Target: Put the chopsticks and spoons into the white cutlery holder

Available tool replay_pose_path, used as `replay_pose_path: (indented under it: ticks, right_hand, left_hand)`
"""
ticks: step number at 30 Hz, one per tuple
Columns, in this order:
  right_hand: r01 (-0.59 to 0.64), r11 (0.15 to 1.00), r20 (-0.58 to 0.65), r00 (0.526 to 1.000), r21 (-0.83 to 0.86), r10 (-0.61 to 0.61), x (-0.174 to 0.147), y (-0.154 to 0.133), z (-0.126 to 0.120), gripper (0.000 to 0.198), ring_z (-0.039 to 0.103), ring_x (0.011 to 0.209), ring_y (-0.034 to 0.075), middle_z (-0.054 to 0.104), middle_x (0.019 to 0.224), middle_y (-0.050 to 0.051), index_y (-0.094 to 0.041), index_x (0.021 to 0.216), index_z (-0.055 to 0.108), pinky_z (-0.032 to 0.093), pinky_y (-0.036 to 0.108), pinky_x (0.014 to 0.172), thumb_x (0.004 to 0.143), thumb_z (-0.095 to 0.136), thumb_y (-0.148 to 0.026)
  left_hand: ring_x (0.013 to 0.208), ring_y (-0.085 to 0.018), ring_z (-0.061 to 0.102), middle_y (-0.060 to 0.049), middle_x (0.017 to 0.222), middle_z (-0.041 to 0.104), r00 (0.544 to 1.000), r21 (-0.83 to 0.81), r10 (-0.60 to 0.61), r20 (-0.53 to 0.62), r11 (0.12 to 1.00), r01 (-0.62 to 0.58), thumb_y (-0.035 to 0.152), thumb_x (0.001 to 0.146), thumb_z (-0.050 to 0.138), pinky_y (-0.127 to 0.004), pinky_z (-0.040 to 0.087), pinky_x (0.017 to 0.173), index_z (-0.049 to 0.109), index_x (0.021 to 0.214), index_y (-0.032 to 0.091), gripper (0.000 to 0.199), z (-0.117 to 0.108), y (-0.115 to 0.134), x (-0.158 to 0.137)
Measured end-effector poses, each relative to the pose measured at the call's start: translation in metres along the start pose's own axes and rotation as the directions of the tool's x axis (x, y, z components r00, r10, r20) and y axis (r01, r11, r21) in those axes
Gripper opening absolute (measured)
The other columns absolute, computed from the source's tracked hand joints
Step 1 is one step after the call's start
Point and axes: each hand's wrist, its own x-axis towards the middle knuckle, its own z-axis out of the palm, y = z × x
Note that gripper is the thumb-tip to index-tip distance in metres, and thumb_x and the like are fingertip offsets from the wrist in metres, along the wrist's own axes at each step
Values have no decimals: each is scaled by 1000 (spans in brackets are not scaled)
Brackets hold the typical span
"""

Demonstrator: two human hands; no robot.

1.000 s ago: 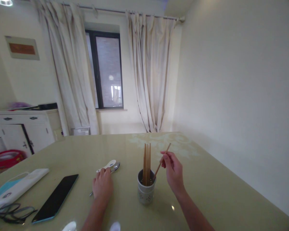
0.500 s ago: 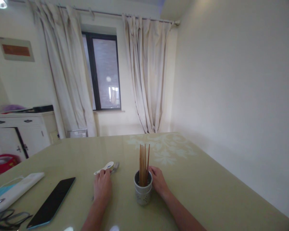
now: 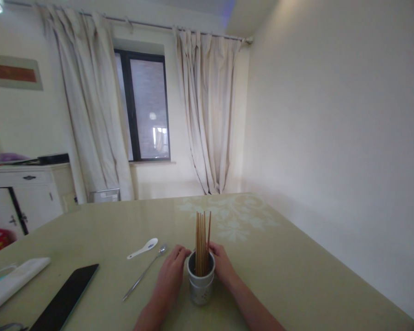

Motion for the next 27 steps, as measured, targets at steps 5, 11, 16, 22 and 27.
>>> replay_pose_path:
  ticks: [5,11,16,22,27]
  right_hand:
    - [-15,993,-75,997,114,24,-1,-4,-1,55,60,66,19,68,65,2,-16,71,75,46,28,62,77,78,-71]
    - [-83,949,-131,983,306,128,-1,-6,-2,57,69,70,21,77,77,5,-17,89,75,53,30,68,69,85,-70]
    - [-120,899,-203,954,421,223,-1,-3,2,66,72,72,24,80,82,6,-19,108,76,55,33,69,57,96,-55]
    - [2,989,-331,942,145,47,-1,-10,-5,41,56,61,18,67,64,2,-17,82,81,41,28,56,72,82,-57]
    - [158,985,-717,678,-68,-158,1,-49,-49,46,47,58,15,65,68,1,-16,90,80,38,27,52,79,74,-60]
  left_hand:
    - [115,-22,71,-8,118,76,999,-9,-43,25,999,43,16,100,45,-31,52,100,71,115,24,32,-7,-5,0]
    - [115,-24,71,-9,119,79,996,-26,-87,20,996,87,24,102,41,-36,51,102,73,116,22,34,-6,-8,2]
    - [111,-23,73,-9,117,81,996,-180,-91,8,979,91,25,99,39,-35,54,99,76,113,24,39,1,-7,0]
    - [109,-25,74,-9,115,81,997,-275,-50,-65,961,30,35,100,42,-39,57,101,78,113,25,40,11,-11,2]
    - [113,-27,70,-11,118,78,932,42,-153,-328,983,176,30,105,37,-43,54,105,75,114,20,41,-3,-41,5]
